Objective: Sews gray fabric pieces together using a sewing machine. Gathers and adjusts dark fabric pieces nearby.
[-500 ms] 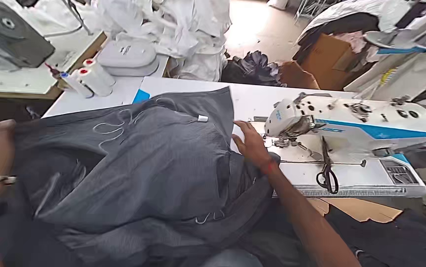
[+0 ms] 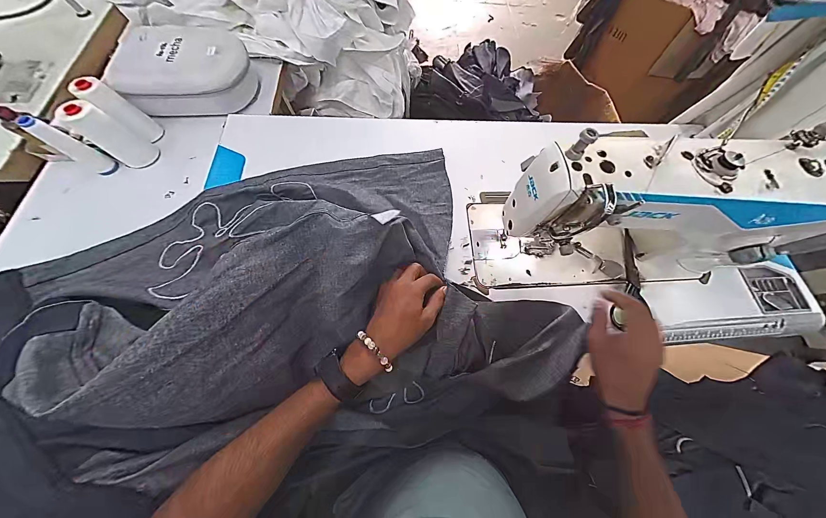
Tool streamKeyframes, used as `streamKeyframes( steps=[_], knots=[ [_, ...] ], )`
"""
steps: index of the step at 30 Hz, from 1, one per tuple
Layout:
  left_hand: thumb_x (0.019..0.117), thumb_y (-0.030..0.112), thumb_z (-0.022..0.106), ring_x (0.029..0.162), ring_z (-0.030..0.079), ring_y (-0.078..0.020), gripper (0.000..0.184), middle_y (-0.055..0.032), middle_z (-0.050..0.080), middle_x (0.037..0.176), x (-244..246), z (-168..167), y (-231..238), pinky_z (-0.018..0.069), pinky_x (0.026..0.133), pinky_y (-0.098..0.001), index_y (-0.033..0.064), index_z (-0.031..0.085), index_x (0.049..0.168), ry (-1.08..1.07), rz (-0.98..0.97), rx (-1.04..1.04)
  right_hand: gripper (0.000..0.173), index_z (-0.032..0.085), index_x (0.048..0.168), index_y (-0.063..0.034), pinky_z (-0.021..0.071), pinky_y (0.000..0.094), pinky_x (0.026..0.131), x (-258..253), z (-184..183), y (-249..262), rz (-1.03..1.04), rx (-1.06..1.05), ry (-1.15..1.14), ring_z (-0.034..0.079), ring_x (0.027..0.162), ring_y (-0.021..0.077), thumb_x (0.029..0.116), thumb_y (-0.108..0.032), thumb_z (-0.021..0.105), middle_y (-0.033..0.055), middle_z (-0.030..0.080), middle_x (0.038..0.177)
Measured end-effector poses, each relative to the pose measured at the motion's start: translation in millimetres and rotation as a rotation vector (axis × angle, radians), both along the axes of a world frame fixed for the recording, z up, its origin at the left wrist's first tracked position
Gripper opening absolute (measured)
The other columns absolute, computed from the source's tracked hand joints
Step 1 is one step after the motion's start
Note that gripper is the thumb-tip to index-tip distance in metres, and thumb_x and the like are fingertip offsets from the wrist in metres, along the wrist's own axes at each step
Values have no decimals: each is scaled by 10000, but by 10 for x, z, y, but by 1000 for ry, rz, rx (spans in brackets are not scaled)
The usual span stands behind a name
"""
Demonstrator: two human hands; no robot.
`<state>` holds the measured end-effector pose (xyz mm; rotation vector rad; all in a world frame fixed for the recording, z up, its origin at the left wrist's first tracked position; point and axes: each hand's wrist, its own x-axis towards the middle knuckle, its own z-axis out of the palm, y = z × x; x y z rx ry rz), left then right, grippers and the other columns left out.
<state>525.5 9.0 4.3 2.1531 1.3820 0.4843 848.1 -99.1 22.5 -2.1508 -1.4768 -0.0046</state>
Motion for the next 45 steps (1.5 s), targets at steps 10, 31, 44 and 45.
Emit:
streamKeyframes(
  steps=[10, 31, 44, 45],
  knots=[
    [887, -47, 737, 919, 742, -243, 312, -159, 713, 1007, 347, 284, -79, 628, 838, -376, 8, 510, 1094, -1231, 448, -760, 487, 629, 1300, 61, 462, 736, 924, 808, -46, -46, -60, -231, -126, 590, 1135, 578, 978, -305, 635, 369, 614, 1216],
    [882, -62, 707, 1045, 716, -211, 740, -121, 583, 1430, 81, 68, 94, 619, 861, -324, 135, 419, 1534, -1097, -88, -1100, 179, 612, 972, -121, 485, 206, 402, -109, 60, -213, 720, -443, 1748, 567, 484, 65, 979, -267, 717, 19, 626, 756],
    [972, 264, 703, 823, 733, -282, 494, -152, 750, 1011, 393, -50, -1050, 592, 772, -541, 128, 579, 1430, -304, -890, -724, 273, 575, 1044, -168, 528, 264, 424, 740, 638, -686, 188, -186, 928, 591, 498, 88, 954, -377, 726, -15, 679, 800],
    [960, 247, 723, 842, 722, -271, 439, -137, 757, 979, 484, -23, -1023, 568, 790, -533, 140, 648, 1378, -273, -1057, -748, 319, 558, 1066, -69, 552, 319, 447, 846, 537, -532, 100, -235, 687, 610, 512, 140, 976, -348, 683, 36, 663, 791]
  ],
)
